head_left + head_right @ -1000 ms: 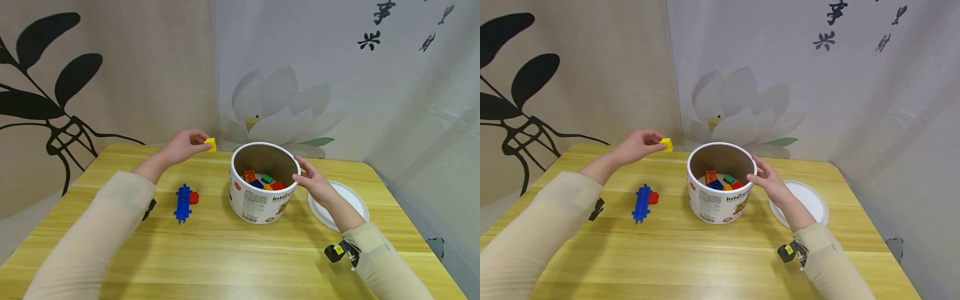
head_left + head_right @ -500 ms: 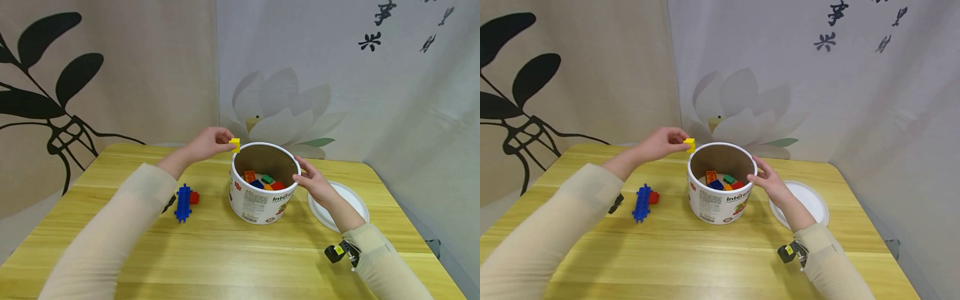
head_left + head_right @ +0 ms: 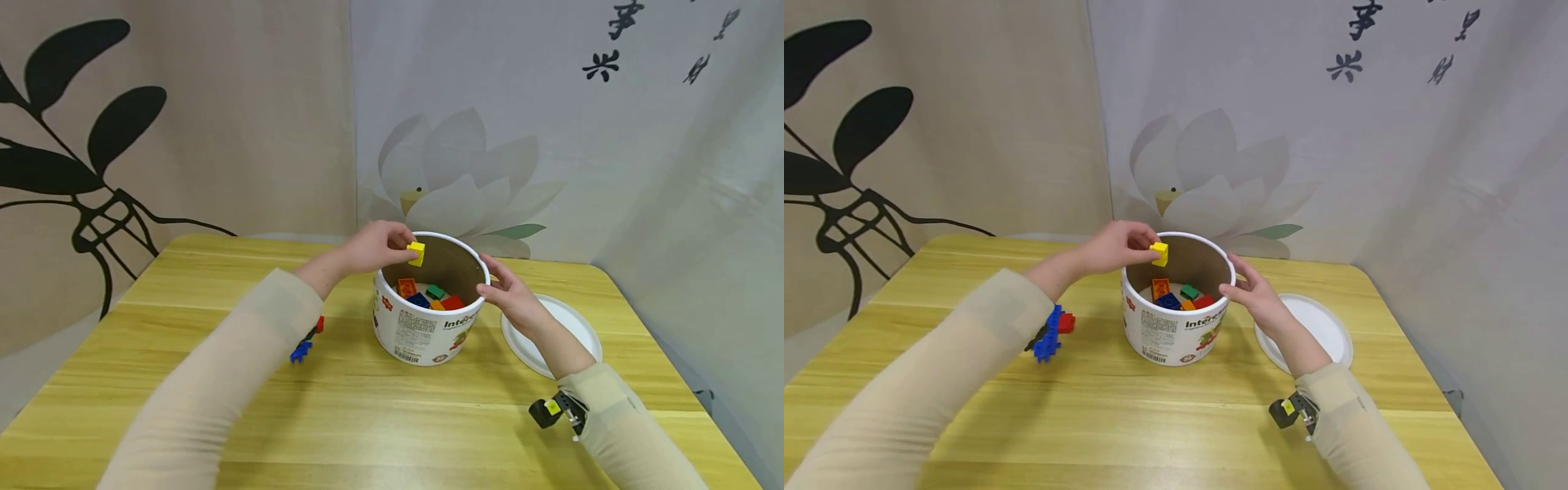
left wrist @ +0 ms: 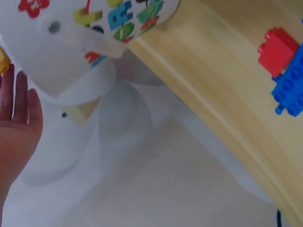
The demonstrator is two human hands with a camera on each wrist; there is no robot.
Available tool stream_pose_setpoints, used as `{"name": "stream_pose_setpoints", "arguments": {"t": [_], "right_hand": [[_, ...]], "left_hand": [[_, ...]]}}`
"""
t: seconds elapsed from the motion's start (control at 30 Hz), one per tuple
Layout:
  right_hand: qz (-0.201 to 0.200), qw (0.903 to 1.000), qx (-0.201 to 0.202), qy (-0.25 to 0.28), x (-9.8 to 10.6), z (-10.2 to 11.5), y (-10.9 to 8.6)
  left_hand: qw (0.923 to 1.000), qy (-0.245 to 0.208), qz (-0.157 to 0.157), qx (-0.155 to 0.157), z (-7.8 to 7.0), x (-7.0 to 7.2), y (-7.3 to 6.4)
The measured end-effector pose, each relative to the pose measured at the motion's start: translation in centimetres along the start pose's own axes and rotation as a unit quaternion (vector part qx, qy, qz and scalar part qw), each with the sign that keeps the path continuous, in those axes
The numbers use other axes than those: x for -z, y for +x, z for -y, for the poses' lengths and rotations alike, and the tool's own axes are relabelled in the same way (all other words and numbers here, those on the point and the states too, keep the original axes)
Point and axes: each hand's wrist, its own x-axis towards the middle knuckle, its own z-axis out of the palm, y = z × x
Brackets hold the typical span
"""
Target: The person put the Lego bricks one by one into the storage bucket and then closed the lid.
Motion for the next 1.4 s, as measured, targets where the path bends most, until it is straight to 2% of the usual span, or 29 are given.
{"name": "stream_pose_setpoints", "arguments": {"t": [0.2, 0.33, 0.47, 0.57, 0.67, 0.8, 0.93, 1.13, 1.4], "right_hand": [[-0.005, 1.0000, -0.002, 0.001, -0.1, -0.1, 0.1], [-0.005, 1.0000, -0.002, -0.001, -0.1, -0.1, 0.1], [-0.004, 1.0000, -0.002, -0.001, -0.1, -0.1, 0.1], [-0.004, 1.0000, -0.002, 0.001, -0.2, -0.1, 0.1], [-0.002, 1.0000, -0.002, 0.001, -0.2, 0.0, 0.0], [0.002, 1.0000, -0.002, 0.001, -0.1, 0.2, -0.1], [0.006, 1.0000, -0.002, -0.007, -0.1, 0.2, -0.2], [0.007, 0.9999, -0.003, -0.014, 0.0, 0.2, -0.2], [0.006, 0.9999, -0.006, -0.010, 0.0, 0.1, -0.1]], "left_hand": [[0.9998, 0.012, 0.015, 0.000, 0.1, -1.0, -0.1], [0.9999, -0.005, 0.009, -0.010, 0.5, -0.9, -0.5], [0.9988, -0.033, -0.026, -0.026, 0.9, -0.1, -1.0], [0.9970, -0.039, -0.063, -0.022, 1.6, 0.8, -1.6], [0.9948, -0.040, -0.094, -0.006, 3.0, 1.8, -2.5], [0.9927, -0.037, -0.114, 0.015, 5.3, 3.0, -4.0], [0.9934, -0.028, -0.104, 0.040, 7.6, 3.4, -5.8], [0.9946, -0.009, -0.065, 0.081, 10.9, 2.8, -8.3], [0.9942, 0.003, -0.036, 0.102, 13.2, 1.2, -10.4]]}}
